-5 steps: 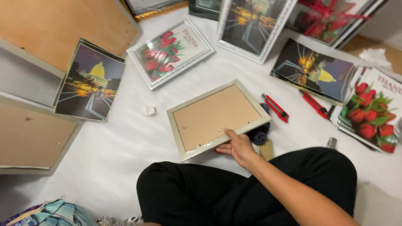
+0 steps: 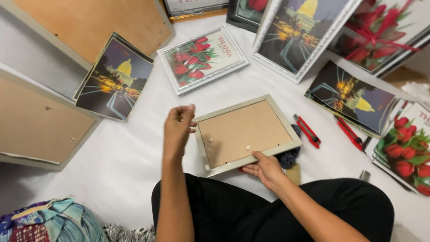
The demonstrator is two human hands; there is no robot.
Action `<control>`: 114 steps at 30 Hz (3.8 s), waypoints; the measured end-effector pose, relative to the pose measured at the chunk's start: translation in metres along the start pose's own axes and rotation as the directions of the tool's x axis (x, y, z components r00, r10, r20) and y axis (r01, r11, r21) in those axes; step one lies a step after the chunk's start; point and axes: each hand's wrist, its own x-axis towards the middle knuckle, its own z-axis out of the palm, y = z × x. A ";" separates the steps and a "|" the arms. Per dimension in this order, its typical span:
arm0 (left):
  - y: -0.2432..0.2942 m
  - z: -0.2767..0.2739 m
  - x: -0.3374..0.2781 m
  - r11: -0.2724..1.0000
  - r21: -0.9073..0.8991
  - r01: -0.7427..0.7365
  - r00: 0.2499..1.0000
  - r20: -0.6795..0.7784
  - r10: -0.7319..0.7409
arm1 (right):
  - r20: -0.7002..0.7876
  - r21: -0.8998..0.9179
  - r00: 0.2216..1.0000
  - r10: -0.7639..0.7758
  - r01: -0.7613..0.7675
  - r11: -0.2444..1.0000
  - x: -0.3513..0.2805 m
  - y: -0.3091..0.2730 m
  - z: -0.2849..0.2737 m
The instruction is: Cleaning a picture frame glass and applying adhesive to the frame edges
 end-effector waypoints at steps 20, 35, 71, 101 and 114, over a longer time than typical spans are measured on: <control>-0.111 -0.008 0.054 0.526 0.600 0.603 0.788 -0.342 -0.513 | -0.112 -0.152 0.907 -0.406 0.388 0.909 -0.002 -0.034 0.001; -0.114 -0.017 0.061 0.591 0.628 0.506 0.859 -0.299 -0.417 | -0.287 -0.757 0.881 -0.377 0.032 0.652 0.054 -0.105 -0.041; -0.069 -0.022 0.064 0.816 -0.526 0.242 0.939 -0.087 -0.334 | -0.102 0.220 0.890 -0.445 0.456 0.862 0.059 -0.076 0.020; -0.113 -0.030 0.085 0.738 -0.659 0.145 0.839 -0.313 -0.445 | 0.299 0.388 0.905 -0.302 0.173 0.905 0.258 -0.079 0.103; -0.112 -0.018 0.087 0.719 -0.670 0.185 0.847 -0.262 -0.462 | 0.252 0.532 0.889 -0.383 0.203 0.822 0.381 -0.145 0.190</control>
